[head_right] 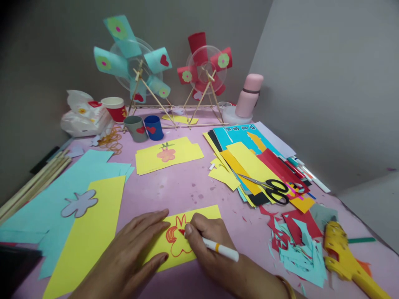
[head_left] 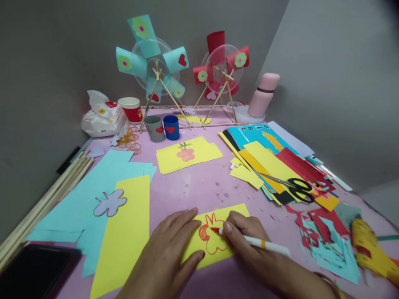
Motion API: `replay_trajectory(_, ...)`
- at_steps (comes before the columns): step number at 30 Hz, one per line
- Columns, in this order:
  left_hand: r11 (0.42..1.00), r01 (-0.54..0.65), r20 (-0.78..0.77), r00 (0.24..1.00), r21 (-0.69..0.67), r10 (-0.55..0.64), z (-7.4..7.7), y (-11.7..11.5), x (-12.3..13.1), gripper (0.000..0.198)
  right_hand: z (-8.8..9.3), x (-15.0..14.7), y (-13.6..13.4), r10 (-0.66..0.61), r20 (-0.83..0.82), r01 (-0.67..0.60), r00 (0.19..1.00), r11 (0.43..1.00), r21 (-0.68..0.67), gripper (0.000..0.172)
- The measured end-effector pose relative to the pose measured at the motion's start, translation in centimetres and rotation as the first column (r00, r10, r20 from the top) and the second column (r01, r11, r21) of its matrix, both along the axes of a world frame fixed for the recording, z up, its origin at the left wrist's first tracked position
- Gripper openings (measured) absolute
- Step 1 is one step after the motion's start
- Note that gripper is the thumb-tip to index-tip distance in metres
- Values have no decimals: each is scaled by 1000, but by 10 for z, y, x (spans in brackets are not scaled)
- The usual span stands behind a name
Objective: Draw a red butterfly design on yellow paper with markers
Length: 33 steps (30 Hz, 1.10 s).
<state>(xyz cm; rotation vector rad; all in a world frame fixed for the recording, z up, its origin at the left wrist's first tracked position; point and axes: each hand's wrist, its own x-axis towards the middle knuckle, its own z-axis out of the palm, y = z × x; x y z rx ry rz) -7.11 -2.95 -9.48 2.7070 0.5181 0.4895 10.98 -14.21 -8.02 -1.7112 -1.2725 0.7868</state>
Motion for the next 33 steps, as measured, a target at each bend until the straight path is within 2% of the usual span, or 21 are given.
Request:
replay_trajectory(12,1000,11,-19,1000,-7,-11,-1,0,-1,37,3,-1,4,88,28,-89,996,995,35,32)
replay_trajectory(18,1000,21,-23,1000,5,-21,1,1,0,37,5,2,3,123,-2,-123,992,992,4,31)
replay_trajectory(22,1000,8,-29,1000,9,-8,0,0,0,37,4,2,1,104,-19,-104,994,994,-13,32)
replay_trajectory(28,1000,7,-12,1000,8,-7,0,0,-1,37,-3,2,-2,-26,-81,26,996,1000,1,35)
replay_trajectory(33,1000,10,-19,1000,12,-10,0,1,0,37,-1,2,-2,-6,-39,6,999,1000,4,33)
